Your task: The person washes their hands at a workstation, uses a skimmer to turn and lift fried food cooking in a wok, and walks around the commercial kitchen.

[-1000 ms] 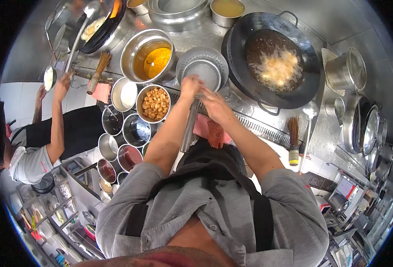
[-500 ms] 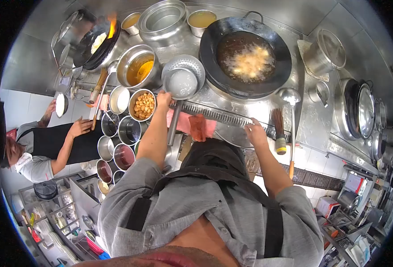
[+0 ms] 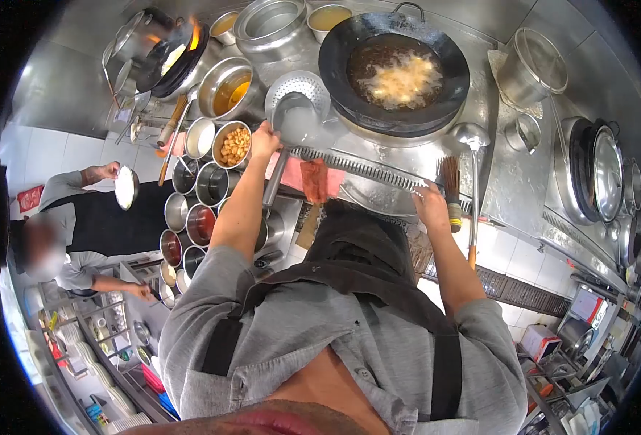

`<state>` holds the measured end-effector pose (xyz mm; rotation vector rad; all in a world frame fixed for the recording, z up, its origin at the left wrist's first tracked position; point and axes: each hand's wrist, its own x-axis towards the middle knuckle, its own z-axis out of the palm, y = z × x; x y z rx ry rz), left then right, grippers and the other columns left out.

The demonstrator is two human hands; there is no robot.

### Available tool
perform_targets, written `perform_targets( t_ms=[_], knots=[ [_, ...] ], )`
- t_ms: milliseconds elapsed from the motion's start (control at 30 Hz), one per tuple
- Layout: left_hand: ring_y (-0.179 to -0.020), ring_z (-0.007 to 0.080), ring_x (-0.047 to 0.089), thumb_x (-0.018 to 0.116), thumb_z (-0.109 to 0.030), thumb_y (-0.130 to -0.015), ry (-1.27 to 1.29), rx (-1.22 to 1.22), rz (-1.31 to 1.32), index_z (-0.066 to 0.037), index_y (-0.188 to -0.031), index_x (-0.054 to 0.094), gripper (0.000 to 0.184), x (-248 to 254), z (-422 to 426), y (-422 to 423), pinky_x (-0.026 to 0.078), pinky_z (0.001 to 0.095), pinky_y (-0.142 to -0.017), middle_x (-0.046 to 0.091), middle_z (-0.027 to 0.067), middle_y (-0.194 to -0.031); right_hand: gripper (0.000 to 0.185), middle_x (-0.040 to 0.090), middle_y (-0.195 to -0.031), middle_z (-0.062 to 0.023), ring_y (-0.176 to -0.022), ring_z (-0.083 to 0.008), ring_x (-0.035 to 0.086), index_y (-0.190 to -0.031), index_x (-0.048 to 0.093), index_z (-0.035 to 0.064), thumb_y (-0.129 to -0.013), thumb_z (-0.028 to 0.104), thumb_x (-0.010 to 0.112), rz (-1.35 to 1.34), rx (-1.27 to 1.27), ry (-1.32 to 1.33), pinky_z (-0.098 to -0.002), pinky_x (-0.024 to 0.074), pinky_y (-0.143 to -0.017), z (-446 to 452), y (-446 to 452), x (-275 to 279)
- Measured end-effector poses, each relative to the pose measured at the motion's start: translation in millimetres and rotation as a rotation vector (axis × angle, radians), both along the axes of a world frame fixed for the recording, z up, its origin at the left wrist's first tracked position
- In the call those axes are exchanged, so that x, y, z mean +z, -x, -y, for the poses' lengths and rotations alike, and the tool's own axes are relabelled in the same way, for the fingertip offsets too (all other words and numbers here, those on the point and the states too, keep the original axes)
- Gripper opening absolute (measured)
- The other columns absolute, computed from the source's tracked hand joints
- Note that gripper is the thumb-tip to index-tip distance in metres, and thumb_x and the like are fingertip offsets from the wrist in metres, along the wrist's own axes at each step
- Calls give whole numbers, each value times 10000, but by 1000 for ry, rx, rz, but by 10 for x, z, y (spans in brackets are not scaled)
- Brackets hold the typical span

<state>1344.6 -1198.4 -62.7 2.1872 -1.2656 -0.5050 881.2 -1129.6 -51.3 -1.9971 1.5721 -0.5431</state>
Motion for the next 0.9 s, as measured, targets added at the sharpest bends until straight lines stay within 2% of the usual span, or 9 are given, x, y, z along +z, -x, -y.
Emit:
perform_targets(
  t_ms=[33, 133, 367, 467, 567, 633, 700, 800, 900],
  knots=[
    [-598, 378, 608, 550, -100, -721, 128, -116, 195, -4, -771, 486, 126, 20, -41, 50, 505, 429, -600, 589, 211, -646, 199, 517, -1169, -199, -935, -355, 570, -919, 647, 32, -757, 144, 619, -15, 20, 13, -397, 454, -829, 23, -21, -3],
    [-657, 422, 587, 533, -74, -727, 148, -107, 413, -10, -793, 493, 100, 228, -148, 245, 484, 475, -615, 585, 239, -678, 209, 505, -1185, -197, -927, -357, 571, -926, 644, 30, -751, 142, 625, -19, 54, 1, -397, 455, -827, 87, -83, -59],
    [-676, 424, 570, 528, -48, -712, 411, -20, 365, -6, -802, 518, 100, 671, 240, -60, 460, 496, -635, 573, 232, -672, 233, 506, -1174, -221, -1050, -360, 514, -934, 649, 27, -740, 154, 629, -81, 72, -63, -378, 417, -904, 225, -177, -89],
    [-710, 418, 571, 562, -117, -715, 377, 127, 194, -4, -722, 523, 120, 1040, 831, -397, 450, 481, -668, 577, 236, -682, 245, 504, -1165, -221, -1027, -355, 523, -938, 646, 27, -733, 160, 636, -153, 55, -68, -385, 429, -878, 228, -182, -139],
    [-744, 414, 580, 555, -134, -715, 356, 189, 30, -6, -728, 528, 131, 1029, 1755, -1029, 458, 457, -708, 596, 234, -718, 260, 491, -1172, -232, -1041, -385, 501, -961, 623, 25, -736, 154, 648, -226, 19, -134, -416, 414, -892, 228, -310, 2],
    [-772, 381, 600, 549, -163, -724, 333, 198, -67, -6, -751, 540, 159, 1127, 2341, -1375, 469, 428, -746, 615, 215, -725, 240, 520, -1118, -241, -1018, -394, 509, -936, 619, 9, -731, 131, 644, -190, -26, -8, -421, 423, -868, 237, -418, 55],
    [-814, 354, 610, 543, -174, -737, 305, 181, 103, -12, -810, 562, 179, 1076, 2876, -1670, 474, 412, -769, 630, 204, -778, 209, 539, -1073, -234, -973, -379, 537, -906, 624, -6, -728, 101, 642, -200, -116, 3, -404, 451, -805, 216, -442, 29],
    [-865, 366, 605, 533, -152, -743, 155, 252, 288, -23, -895, 580, 204, 892, 3653, -1956, 476, 420, -803, 629, 208, -897, 212, 540, -1089, -211, -1007, -372, 523, -918, 629, 10, -738, 120, 646, -277, -252, -167, -407, 431, -846, 176, -664, 345],
    [-955, 376, 577, 521, -138, -753, 127, 290, 165, -38, -998, 578, 270, 587, 4148, -2089, 473, 423, -833, 599, 239, -981, 210, 542, -1095, -203, -1021, -370, 515, -921, 632, 24, -741, 129, 649, -306, -299, -187, -412, 422, -862, 77, -693, 447]
  ],
)
